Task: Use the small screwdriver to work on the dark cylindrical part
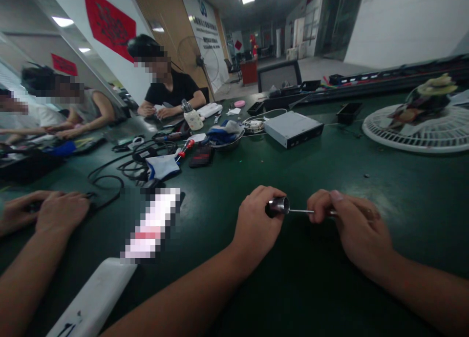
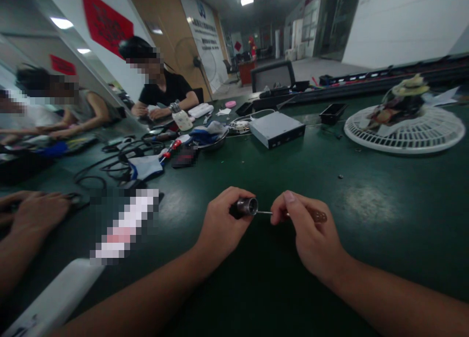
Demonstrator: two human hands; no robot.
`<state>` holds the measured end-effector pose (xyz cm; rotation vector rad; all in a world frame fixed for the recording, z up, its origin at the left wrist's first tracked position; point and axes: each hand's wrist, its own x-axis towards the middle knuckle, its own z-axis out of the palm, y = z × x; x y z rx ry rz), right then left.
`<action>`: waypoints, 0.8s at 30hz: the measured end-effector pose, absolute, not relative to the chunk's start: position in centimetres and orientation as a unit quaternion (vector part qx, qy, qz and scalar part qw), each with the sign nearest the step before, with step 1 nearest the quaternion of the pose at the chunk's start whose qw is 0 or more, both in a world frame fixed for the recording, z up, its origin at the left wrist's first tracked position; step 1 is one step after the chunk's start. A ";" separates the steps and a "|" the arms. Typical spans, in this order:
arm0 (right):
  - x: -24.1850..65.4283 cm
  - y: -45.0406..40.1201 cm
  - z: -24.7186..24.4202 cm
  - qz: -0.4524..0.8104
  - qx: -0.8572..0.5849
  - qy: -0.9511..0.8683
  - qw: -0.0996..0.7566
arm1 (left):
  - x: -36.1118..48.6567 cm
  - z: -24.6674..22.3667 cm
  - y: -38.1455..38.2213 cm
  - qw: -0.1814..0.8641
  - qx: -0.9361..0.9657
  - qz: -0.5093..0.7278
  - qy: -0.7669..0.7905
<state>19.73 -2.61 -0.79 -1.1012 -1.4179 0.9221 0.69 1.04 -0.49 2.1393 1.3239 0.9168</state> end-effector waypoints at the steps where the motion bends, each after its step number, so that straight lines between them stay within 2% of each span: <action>1: 19.7 -2.6 -0.7 0.388 -0.453 -0.596 0.537 | 0.7 -0.5 1.0 0.230 0.779 0.331 0.481; 7: 19.6 -2.7 -0.6 0.342 -0.496 -0.594 0.533 | 0.7 -0.4 1.0 0.225 0.780 0.331 0.482; 15: 19.7 -2.6 -0.6 0.381 -0.468 -0.592 0.534 | 0.6 -0.5 1.0 0.223 0.781 0.330 0.481; 20: 19.6 -2.6 -0.4 0.341 -0.523 -0.587 0.516 | 0.6 -0.5 1.0 0.223 0.777 0.332 0.487; 24: 19.6 -2.4 -0.7 0.363 -0.510 -0.585 0.516 | 0.6 -0.5 0.9 0.226 0.778 0.332 0.484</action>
